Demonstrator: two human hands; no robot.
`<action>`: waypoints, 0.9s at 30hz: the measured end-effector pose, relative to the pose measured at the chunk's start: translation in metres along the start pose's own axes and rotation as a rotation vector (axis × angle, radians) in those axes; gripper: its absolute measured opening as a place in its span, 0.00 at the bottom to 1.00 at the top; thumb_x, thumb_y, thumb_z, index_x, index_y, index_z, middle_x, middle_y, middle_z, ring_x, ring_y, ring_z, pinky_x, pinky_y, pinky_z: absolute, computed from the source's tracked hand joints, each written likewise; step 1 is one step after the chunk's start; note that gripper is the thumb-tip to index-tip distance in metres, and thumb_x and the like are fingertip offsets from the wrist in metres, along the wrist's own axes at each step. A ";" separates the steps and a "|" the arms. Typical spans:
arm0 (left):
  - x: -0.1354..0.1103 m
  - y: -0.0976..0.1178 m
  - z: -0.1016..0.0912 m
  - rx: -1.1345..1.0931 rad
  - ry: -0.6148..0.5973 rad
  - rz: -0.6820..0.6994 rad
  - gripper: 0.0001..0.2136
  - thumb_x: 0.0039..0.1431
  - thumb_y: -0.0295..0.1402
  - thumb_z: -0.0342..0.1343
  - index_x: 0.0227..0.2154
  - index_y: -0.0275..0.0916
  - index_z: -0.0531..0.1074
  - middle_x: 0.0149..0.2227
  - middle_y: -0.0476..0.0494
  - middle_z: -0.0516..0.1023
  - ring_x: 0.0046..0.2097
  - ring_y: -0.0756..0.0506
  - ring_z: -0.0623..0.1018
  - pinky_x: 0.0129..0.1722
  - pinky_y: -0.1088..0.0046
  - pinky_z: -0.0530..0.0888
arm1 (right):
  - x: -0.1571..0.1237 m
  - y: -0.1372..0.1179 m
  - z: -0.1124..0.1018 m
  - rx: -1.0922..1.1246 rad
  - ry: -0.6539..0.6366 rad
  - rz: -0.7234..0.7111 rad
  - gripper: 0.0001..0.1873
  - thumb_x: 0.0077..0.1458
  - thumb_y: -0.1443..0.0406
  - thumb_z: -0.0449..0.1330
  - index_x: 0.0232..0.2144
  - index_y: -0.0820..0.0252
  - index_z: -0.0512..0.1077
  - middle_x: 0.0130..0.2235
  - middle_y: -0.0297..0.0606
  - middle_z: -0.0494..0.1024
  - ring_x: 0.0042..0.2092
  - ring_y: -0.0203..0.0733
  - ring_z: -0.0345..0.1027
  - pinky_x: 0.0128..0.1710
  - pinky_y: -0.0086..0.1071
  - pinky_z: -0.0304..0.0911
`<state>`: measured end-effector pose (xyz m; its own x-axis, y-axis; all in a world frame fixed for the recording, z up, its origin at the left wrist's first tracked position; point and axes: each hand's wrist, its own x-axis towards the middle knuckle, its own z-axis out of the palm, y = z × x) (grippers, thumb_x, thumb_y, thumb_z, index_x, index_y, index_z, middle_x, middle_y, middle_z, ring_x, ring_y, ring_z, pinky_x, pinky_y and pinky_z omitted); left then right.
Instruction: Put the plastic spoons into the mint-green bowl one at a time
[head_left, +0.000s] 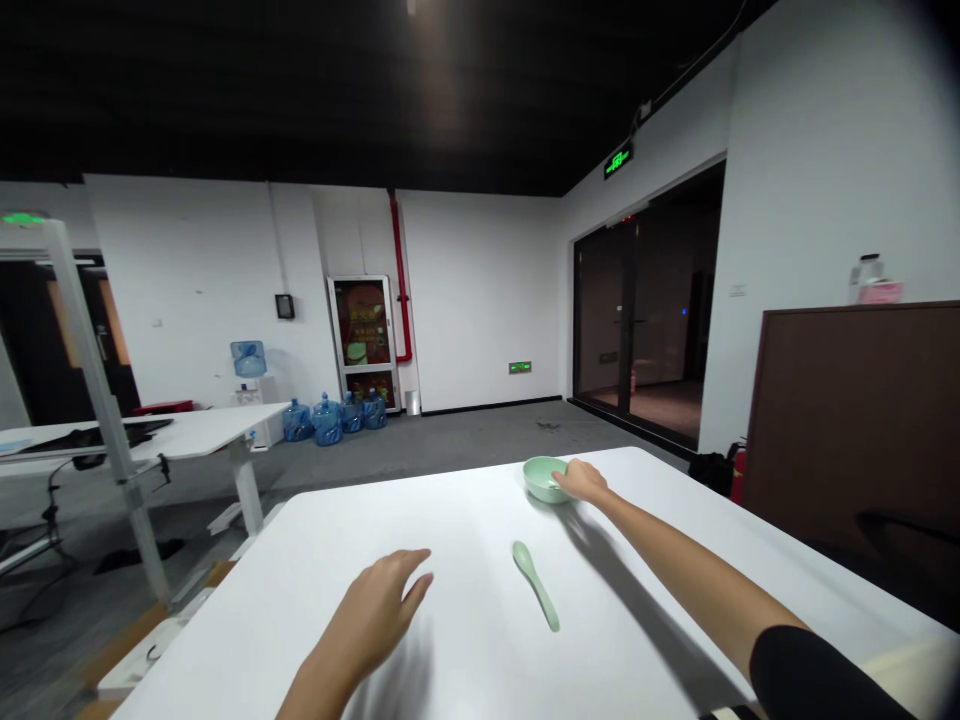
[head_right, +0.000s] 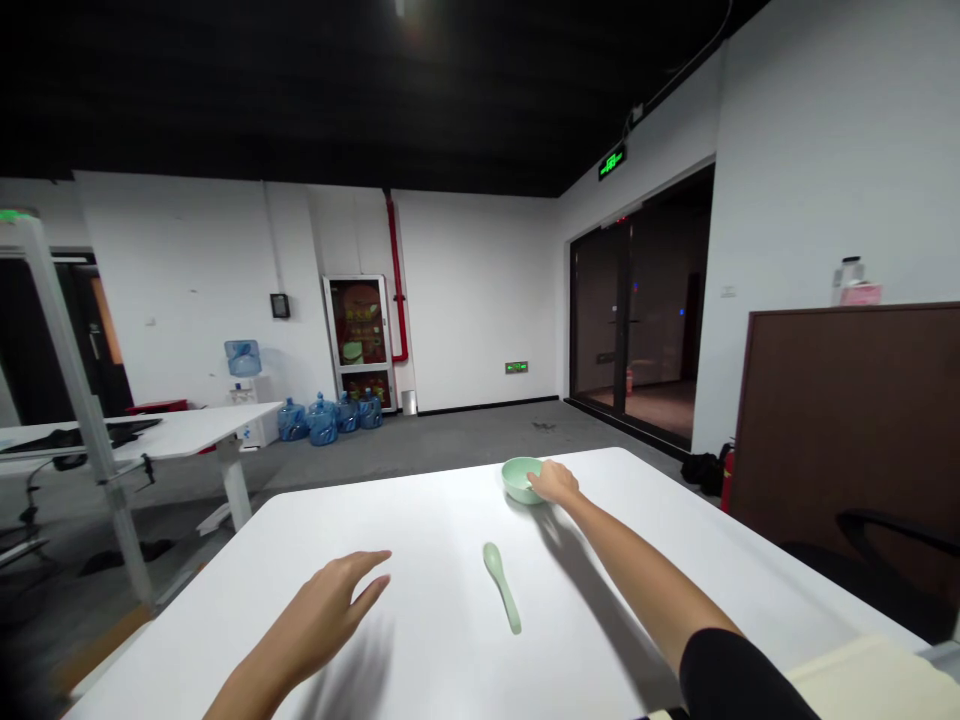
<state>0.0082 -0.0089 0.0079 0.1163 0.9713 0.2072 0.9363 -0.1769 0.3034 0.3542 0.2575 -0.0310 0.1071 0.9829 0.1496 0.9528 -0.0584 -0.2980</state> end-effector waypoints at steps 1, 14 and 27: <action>0.000 0.000 0.000 -0.001 -0.002 -0.001 0.23 0.65 0.48 0.41 0.57 0.46 0.68 0.57 0.46 0.73 0.59 0.40 0.71 0.56 0.62 0.69 | -0.006 0.002 -0.005 0.001 0.004 -0.004 0.26 0.57 0.48 0.51 0.41 0.62 0.76 0.44 0.50 0.78 0.45 0.51 0.73 0.38 0.34 0.63; -0.001 -0.002 0.000 0.023 0.036 0.013 0.25 0.63 0.49 0.42 0.55 0.44 0.70 0.56 0.44 0.75 0.57 0.38 0.73 0.54 0.61 0.70 | -0.125 0.048 -0.061 0.093 0.033 -0.306 0.39 0.57 0.43 0.48 0.62 0.61 0.62 0.63 0.47 0.64 0.64 0.52 0.55 0.59 0.37 0.52; -0.006 0.004 -0.004 0.016 0.020 0.011 0.26 0.63 0.50 0.41 0.55 0.43 0.70 0.56 0.42 0.74 0.58 0.38 0.72 0.54 0.60 0.69 | -0.144 0.069 -0.032 0.073 -0.034 -0.287 0.40 0.57 0.42 0.49 0.64 0.58 0.59 0.65 0.47 0.60 0.64 0.54 0.53 0.62 0.41 0.49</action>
<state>0.0103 -0.0161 0.0118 0.1201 0.9660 0.2290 0.9403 -0.1847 0.2860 0.4134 0.1064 -0.0431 -0.1744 0.9628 0.2062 0.9196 0.2341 -0.3155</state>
